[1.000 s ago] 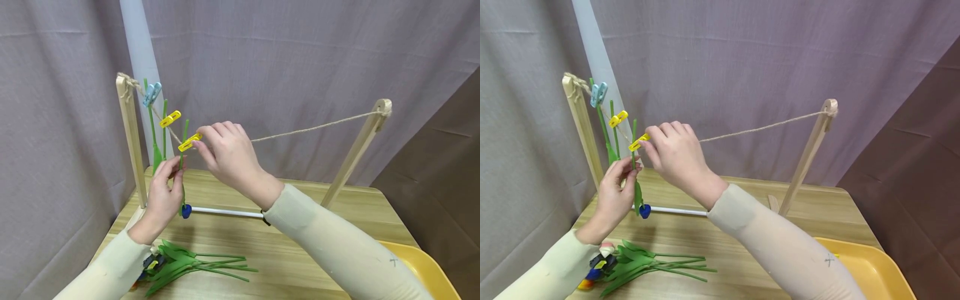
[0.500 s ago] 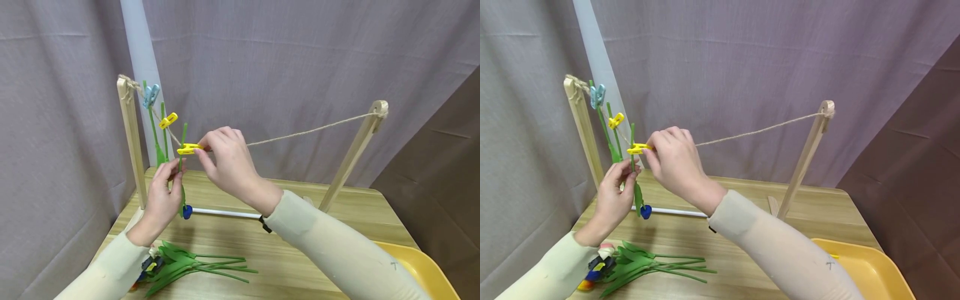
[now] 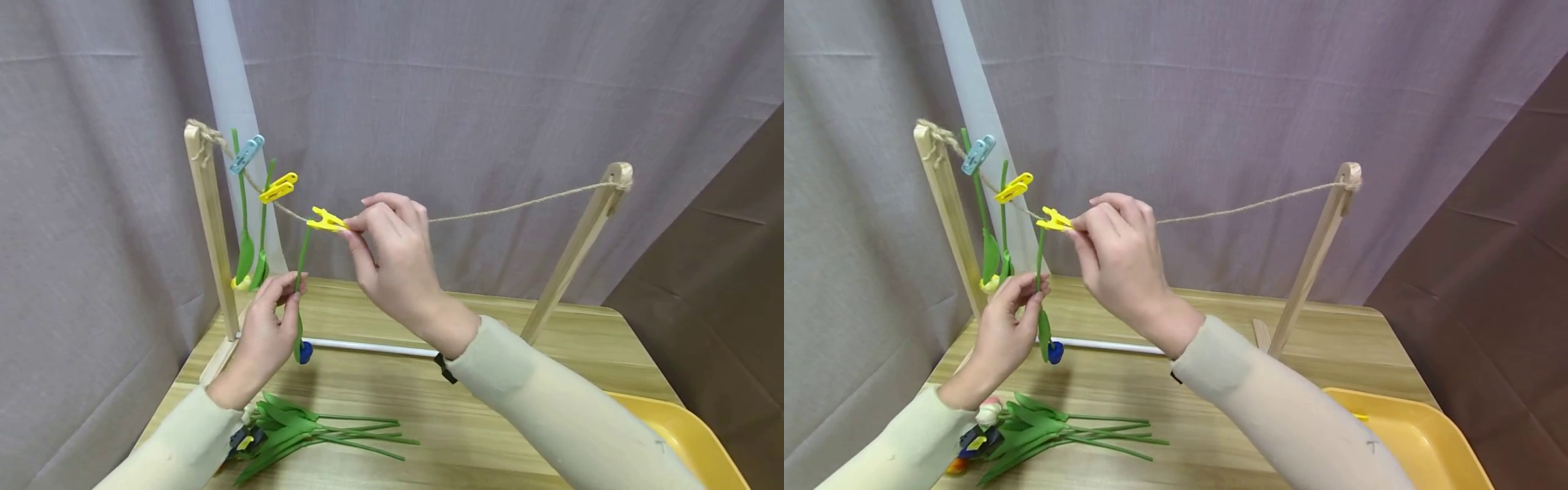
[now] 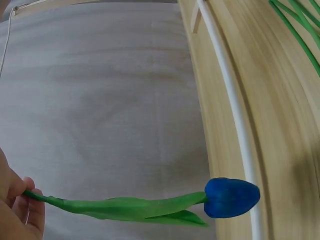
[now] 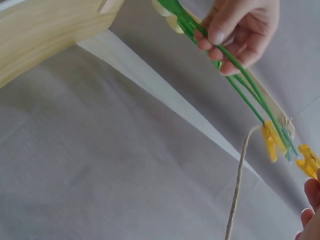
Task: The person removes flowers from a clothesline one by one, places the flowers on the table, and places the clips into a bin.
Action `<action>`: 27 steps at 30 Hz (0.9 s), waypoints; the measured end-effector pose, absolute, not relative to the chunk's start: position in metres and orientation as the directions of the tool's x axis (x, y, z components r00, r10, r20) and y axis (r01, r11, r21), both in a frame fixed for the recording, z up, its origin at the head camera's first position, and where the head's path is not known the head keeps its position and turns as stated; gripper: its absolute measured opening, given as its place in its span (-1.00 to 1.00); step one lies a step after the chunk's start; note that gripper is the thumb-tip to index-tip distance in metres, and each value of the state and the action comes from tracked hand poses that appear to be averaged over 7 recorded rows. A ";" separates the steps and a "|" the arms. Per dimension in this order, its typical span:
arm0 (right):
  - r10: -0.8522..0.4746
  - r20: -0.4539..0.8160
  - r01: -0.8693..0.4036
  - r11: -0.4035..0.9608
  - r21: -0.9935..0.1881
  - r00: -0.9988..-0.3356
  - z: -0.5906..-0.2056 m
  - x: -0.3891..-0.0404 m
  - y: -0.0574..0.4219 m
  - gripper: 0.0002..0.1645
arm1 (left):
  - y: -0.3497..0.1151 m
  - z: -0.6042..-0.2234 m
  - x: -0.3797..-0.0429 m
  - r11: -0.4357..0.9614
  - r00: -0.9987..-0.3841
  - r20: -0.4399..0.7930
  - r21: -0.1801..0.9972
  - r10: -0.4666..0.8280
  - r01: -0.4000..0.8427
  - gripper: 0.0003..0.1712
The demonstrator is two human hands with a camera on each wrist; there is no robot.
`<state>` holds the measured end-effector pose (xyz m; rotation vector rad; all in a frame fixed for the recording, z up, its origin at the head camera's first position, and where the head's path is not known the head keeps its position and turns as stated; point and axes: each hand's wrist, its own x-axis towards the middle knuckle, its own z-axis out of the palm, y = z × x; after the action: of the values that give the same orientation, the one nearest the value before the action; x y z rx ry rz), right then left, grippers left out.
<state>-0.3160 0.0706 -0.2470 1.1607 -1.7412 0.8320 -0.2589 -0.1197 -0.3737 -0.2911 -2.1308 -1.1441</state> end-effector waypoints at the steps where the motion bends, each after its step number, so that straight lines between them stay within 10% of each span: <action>1: -0.352 0.917 -0.938 0.340 -0.063 -0.189 -0.246 -0.316 0.072 -0.92 | -0.120 -0.374 -0.259 0.587 -0.735 0.667 0.646 -0.121 0.488 -0.64; 27: -0.533 0.783 -0.913 0.393 -0.108 -0.321 -0.306 -0.325 0.152 -0.75 | -0.119 -0.385 -0.248 0.675 -0.820 0.573 0.609 -0.013 0.415 -0.68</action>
<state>-0.3246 0.1518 -0.3062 1.2344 -1.9866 0.7321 -0.2477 -0.1185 -0.3854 -0.3099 -2.3418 -1.0366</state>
